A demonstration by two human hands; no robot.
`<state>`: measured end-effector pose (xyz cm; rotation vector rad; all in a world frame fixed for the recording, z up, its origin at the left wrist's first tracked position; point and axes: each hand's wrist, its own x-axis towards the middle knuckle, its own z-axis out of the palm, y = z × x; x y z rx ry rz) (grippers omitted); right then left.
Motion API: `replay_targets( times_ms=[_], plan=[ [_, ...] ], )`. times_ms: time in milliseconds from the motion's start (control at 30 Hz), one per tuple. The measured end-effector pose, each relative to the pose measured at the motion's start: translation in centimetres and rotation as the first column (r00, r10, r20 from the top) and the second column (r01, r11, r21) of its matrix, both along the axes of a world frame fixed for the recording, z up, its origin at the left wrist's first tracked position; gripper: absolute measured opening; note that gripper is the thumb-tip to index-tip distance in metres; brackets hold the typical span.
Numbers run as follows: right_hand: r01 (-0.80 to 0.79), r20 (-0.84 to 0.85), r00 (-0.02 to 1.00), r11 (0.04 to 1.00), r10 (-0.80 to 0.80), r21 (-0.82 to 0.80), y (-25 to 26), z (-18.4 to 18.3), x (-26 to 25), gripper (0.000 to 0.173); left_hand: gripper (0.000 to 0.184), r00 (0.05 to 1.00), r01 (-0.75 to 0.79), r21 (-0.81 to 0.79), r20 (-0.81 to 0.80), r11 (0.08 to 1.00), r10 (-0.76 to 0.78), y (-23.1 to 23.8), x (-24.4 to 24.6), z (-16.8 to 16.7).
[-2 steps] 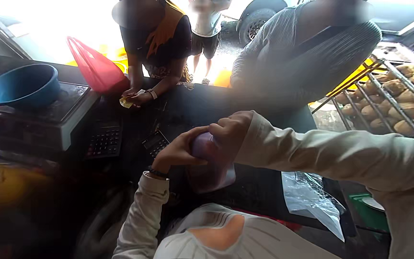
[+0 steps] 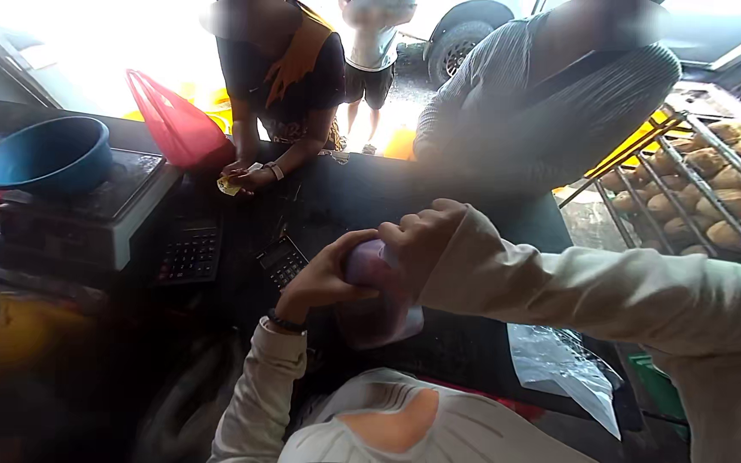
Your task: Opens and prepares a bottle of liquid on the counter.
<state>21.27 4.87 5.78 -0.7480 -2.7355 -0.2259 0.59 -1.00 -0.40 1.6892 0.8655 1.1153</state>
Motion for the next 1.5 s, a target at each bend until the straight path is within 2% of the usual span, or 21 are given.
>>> replay_targets(
  times_ms=[33, 133, 200, 267, 367, 500, 600, 700, 767, 800, 967, 1067, 1133, 1167, 1233, 1300, 1333, 1367, 1400, 1433, 1500],
  plan=[
    [0.017, -0.189, 0.982, 0.99, 0.01, 0.138, 1.0, -2.7, 0.2, 0.064, 0.081, 0.996, -0.087, 0.024, 0.018, 0.996, 0.087, -0.8, 0.6, -0.4],
    [0.113, -0.206, 0.976, 0.973, -0.071, 0.2, -0.1, -2.1, 0.0, 0.08, 0.078, 0.912, -0.41, 0.112, 0.028, 0.905, 0.409, -2.7, 3.1, -1.7],
    [0.099, -0.109, 0.99, 0.987, -0.086, 0.125, -2.6, 2.7, -0.4, 0.07, 0.075, 0.846, -0.532, 0.152, 0.057, 0.833, 0.53, -3.6, 4.0, -2.1],
    [-0.012, -0.135, 0.991, 0.999, 0.018, 0.043, -2.8, 4.3, -0.8, 0.057, 0.071, 0.832, -0.554, 0.197, 0.087, 0.809, 0.548, -4.1, 3.9, -2.3],
    [-0.254, -0.174, 0.958, 0.953, 0.226, -0.162, -1.0, 4.4, -1.0, 0.05, 0.069, 0.867, -0.497, 0.245, 0.106, 0.832, 0.487, -4.0, 2.8, -2.5],
    [-0.401, -0.032, 0.91, 0.859, 0.413, -0.318, 1.0, 6.5, -1.5, 0.049, 0.071, 0.906, -0.422, 0.286, 0.138, 0.86, 0.399, -2.8, 2.0, -2.6],
    [-0.597, -0.066, 0.791, 0.743, 0.608, -0.302, 3.2, 5.2, -0.9, 0.049, 0.073, 0.944, -0.318, 0.257, 0.179, 0.913, 0.278, -1.8, 1.6, -2.7],
    [-0.687, 0.157, 0.619, 0.627, 0.77, -0.368, 3.0, 8.5, -2.1, 0.037, 0.08, 0.955, -0.072, 0.153, 0.294, 0.986, 0.024, -0.4, 1.1, -2.5],
    [-0.861, 0.128, 0.481, 0.495, 0.868, -0.119, 3.6, 8.5, -2.4, 0.039, 0.083, 0.94, 0.048, 0.121, 0.329, 0.991, -0.086, 0.3, 0.8, -2.1],
    [-0.873, 0.106, 0.477, 0.484, 0.873, -0.056, 3.9, 8.0, -2.1, 0.04, 0.084, 0.935, 0.07, 0.117, 0.337, 0.991, -0.106, 0.4, 0.8, -2.1],
    [-0.714, 0.001, 0.68, 0.662, 0.733, -0.228, 2.7, 7.6, 1.4, 0.031, 0.082, 0.926, 0.022, 0.145, 0.37, 0.989, -0.074, 0.4, 1.5, -2.3],
    [-0.54, 0.038, 0.833, 0.827, 0.551, -0.154, 1.4, 8.8, 2.3, 0.046, 0.082, 0.932, 0.0, 0.166, 0.358, 0.986, -0.061, 0.3, 1.5, -2.2],
    [-0.346, 0.041, 0.937, 0.937, 0.348, -0.05, -0.5, 8.5, 1.6, 0.071, 0.077, 0.941, -0.014, 0.159, 0.337, 0.987, -0.041, 0.2, 1.5, -2.3],
    [-0.259, 0.069, 0.962, 0.962, 0.265, -0.087, -1.5, 8.3, 1.2, 0.075, 0.076, 0.943, -0.019, 0.141, 0.332, 0.99, -0.029, 0.1, 1.5, -2.5],
    [-0.165, 0.163, 0.962, 0.943, 0.218, -0.287, -2.8, 8.9, 0.7, 0.065, 0.073, 0.944, -0.043, 0.1, 0.328, 0.994, 0.008, -0.3, 1.6, -2.7],
    [-0.254, 0.17, 0.925, 0.884, 0.341, -0.393, -1.4, 8.8, 1.4, 0.04, 0.07, 0.943, -0.073, 0.073, 0.329, 0.995, 0.045, -0.7, 1.8, -2.5],
    [-0.355, 0.143, 0.894, 0.866, 0.424, -0.352, 0.3, 7.4, 1.9, 0.03, 0.07, 0.944, -0.088, 0.069, 0.324, 0.994, 0.061, -0.9, 1.9, -2.5],
    [-0.349, 0.263, 0.856, 0.873, 0.445, -0.34, 1.3, 6.7, 1.8, 0.025, 0.07, 0.945, -0.1, 0.071, 0.32, 0.992, 0.073, -1.1, 2.1, -2.5],
    [-0.579, -0.015, 0.809, 0.793, 0.588, -0.189, 4.0, 1.7, 1.9, 0.028, 0.07, 0.944, -0.112, 0.066, 0.318, 0.992, 0.085, -1.2, 2.2, -2.6],
    [-0.65, -0.073, 0.759, 0.75, 0.647, -0.125, 5.7, -0.9, 1.6, 0.034, 0.069, 0.944, -0.12, 0.057, 0.316, 0.991, 0.096, -1.4, 2.3, -2.5],
    [-0.695, -0.052, 0.718, 0.711, 0.694, -0.106, 6.6, -1.4, 1.0, 0.039, 0.071, 0.937, -0.137, -0.011, 0.322, 0.991, 0.133, -1.9, 2.5, -2.1]
  ],
)
